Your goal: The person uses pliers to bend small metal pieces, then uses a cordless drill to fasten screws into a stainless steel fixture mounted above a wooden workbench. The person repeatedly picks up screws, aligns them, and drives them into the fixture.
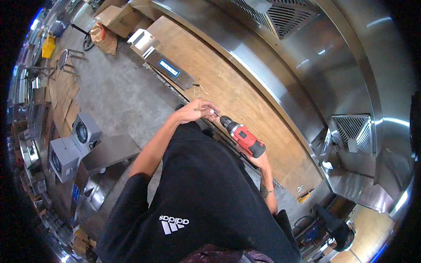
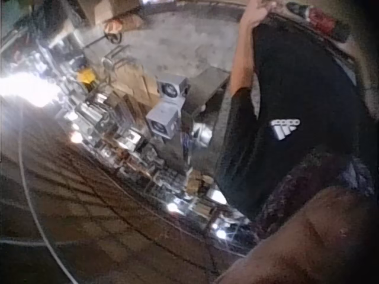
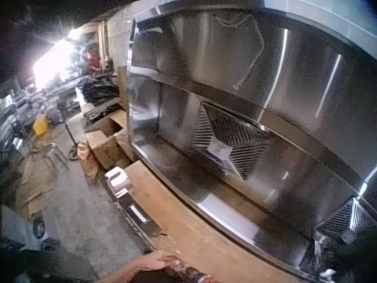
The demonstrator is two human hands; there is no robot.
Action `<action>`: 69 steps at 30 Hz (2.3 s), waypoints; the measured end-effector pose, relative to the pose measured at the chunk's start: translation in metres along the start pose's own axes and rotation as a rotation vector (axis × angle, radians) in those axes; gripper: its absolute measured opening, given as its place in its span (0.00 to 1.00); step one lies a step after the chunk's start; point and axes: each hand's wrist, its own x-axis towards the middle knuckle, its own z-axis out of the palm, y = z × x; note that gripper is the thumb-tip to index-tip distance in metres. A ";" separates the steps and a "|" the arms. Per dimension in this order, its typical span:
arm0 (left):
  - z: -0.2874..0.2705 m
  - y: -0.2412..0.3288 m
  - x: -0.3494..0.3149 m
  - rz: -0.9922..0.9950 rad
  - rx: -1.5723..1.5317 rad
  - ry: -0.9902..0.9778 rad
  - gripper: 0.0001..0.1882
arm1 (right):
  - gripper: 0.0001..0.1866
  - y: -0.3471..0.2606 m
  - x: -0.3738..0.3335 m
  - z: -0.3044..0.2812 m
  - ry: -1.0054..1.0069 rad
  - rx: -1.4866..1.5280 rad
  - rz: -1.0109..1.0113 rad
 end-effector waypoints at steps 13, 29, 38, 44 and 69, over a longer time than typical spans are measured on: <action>-0.042 -0.090 0.008 0.242 0.968 0.762 0.14 | 0.19 -0.012 -0.008 0.014 0.157 0.098 0.058; -0.023 -0.100 0.017 0.317 0.570 1.087 0.08 | 0.19 -0.029 -0.007 0.021 0.165 0.099 0.028; -0.025 -0.109 0.029 0.248 1.114 0.923 0.14 | 0.17 -0.027 -0.006 0.022 0.156 0.071 0.039; -0.026 -0.109 0.026 0.228 0.856 0.949 0.14 | 0.17 -0.023 -0.007 0.024 0.155 0.096 0.051; 0.034 -0.003 0.006 0.281 -0.429 0.555 0.11 | 0.17 -0.042 0.000 0.016 0.198 0.117 -0.041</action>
